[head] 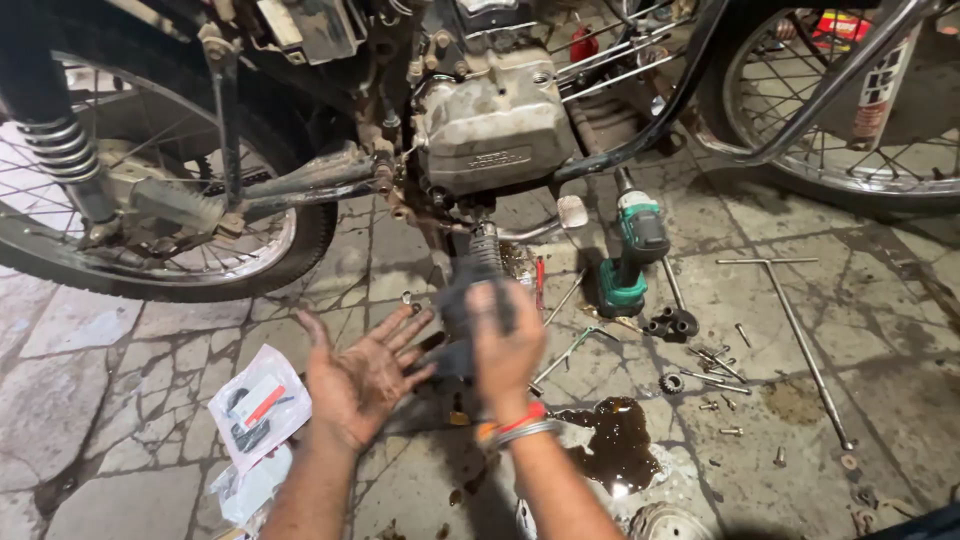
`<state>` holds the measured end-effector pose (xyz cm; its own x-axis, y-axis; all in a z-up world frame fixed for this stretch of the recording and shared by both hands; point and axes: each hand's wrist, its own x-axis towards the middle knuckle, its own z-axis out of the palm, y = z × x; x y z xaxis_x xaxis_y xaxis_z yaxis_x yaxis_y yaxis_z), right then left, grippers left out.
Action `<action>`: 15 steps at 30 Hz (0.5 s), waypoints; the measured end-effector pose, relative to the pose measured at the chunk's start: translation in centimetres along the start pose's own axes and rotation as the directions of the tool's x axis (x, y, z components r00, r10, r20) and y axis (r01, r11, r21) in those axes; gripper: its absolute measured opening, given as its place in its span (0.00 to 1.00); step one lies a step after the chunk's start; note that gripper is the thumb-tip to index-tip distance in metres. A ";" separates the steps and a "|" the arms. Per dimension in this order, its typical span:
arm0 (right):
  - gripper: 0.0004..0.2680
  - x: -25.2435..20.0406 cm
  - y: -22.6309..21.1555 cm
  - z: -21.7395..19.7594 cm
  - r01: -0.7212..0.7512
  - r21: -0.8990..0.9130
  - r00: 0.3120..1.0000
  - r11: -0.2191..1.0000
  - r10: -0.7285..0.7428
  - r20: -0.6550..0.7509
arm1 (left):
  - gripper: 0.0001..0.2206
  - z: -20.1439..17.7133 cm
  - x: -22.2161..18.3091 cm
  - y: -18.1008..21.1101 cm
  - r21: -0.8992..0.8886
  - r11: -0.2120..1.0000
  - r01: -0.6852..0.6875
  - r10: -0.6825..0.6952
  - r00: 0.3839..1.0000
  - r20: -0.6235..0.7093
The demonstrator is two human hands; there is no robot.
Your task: The person kneels beside a motorcycle on the workshop floor and works on the engine area. They use a T-handle wrench to loosen and turn bolts on the engine casing, hold removed bolts and small parts in one hand, and continue turning the wrench on fasteners near the engine and footpeg.
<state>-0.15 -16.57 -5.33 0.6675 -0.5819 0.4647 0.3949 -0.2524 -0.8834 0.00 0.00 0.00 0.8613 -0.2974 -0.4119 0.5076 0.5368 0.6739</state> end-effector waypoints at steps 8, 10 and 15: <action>0.10 -3.7 4.9 1.7 0.151 -0.238 0.971 0.959 -0.099 0.217 | 0.60 2.5 -0.4 -5.5 0.137 0.989 0.064 -0.079 0.992 0.101; 0.10 -3.2 5.9 0.5 0.065 -0.308 0.968 0.949 0.016 0.251 | 0.60 1.8 -0.4 -6.4 0.205 0.978 0.047 -0.073 0.990 0.120; 0.17 -3.4 10.7 -1.0 -0.301 -0.053 0.948 0.952 0.305 0.093 | 0.66 -2.4 0.7 -5.0 0.221 0.975 -0.018 -0.051 0.951 0.305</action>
<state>1.19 -18.02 -16.43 0.8118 -0.5565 0.1769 0.1413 -0.1066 -0.9842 -1.99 -1.01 -5.16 0.7994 -0.5510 -0.2395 0.4839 0.3543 0.8002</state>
